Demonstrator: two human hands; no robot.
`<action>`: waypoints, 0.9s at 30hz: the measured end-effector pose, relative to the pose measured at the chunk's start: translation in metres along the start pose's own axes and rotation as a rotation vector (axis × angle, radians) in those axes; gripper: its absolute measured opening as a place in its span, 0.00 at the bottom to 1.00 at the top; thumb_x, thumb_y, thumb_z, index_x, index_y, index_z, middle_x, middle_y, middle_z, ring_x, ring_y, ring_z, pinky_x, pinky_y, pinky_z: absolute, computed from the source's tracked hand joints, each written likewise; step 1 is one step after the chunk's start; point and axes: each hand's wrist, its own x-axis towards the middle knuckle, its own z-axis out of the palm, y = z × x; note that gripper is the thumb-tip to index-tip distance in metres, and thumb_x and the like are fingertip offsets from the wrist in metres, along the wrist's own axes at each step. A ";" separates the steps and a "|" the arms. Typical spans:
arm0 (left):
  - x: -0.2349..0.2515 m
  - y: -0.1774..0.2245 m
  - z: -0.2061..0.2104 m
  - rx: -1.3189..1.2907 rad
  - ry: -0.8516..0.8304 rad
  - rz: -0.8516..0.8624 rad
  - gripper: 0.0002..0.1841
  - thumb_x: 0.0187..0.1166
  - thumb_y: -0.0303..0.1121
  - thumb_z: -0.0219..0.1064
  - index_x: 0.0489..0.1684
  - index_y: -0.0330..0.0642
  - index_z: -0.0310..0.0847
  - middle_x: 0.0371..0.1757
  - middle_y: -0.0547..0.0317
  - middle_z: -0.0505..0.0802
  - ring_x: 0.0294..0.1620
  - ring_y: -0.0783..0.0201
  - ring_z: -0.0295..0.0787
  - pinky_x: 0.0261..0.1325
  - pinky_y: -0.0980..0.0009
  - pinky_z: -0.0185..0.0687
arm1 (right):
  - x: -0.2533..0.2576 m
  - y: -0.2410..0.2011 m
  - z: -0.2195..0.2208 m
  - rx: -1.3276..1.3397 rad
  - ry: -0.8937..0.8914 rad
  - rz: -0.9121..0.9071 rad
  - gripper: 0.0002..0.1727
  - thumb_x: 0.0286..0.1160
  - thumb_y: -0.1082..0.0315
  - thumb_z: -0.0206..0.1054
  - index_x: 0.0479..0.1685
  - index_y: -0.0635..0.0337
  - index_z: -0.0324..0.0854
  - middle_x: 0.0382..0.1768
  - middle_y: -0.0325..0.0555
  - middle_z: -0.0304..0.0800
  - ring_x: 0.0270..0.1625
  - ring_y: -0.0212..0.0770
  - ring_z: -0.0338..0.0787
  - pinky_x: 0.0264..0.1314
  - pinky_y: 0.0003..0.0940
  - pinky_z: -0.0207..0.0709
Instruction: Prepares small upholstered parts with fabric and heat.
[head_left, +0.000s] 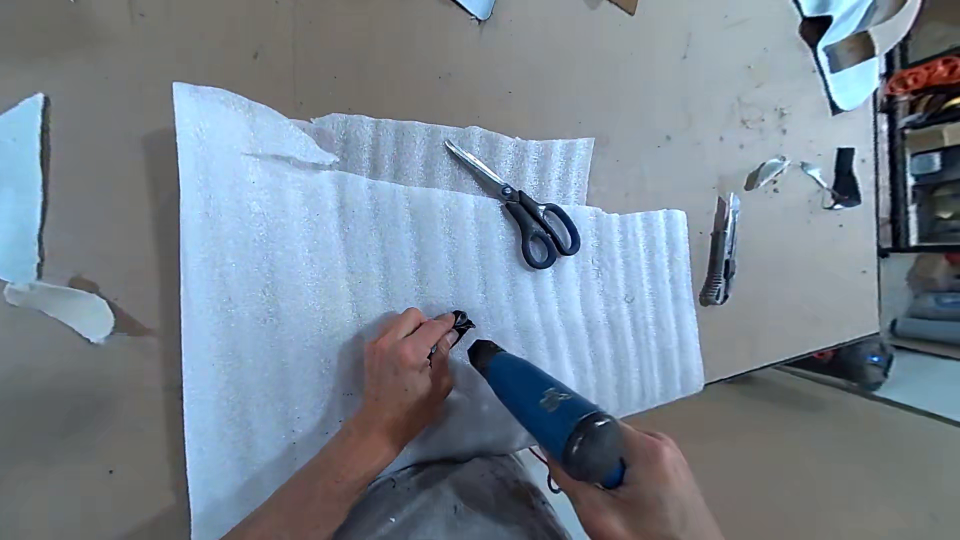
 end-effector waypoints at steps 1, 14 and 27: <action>0.000 -0.001 0.000 -0.006 0.007 0.005 0.16 0.79 0.41 0.62 0.48 0.50 0.98 0.29 0.68 0.86 0.28 0.72 0.82 0.28 0.74 0.78 | 0.003 -0.002 0.005 -0.017 0.005 -0.026 0.20 0.60 0.54 0.74 0.49 0.54 0.94 0.28 0.40 0.95 0.28 0.35 0.92 0.29 0.41 0.83; 0.001 -0.002 0.006 -0.025 0.038 -0.002 0.12 0.75 0.36 0.66 0.46 0.52 0.98 0.29 0.67 0.86 0.29 0.70 0.83 0.30 0.74 0.79 | 0.020 -0.011 0.016 -0.104 -0.032 -0.008 0.20 0.55 0.53 0.70 0.45 0.51 0.94 0.23 0.36 0.92 0.24 0.34 0.89 0.23 0.41 0.79; -0.011 0.008 0.002 0.142 0.019 0.096 0.23 0.77 0.53 0.62 0.57 0.50 0.94 0.38 0.62 0.89 0.38 0.64 0.85 0.38 0.65 0.84 | 0.033 0.107 -0.008 -0.256 0.301 0.151 0.43 0.62 0.60 0.68 0.86 0.63 0.68 0.56 0.70 0.87 0.56 0.73 0.87 0.52 0.75 0.77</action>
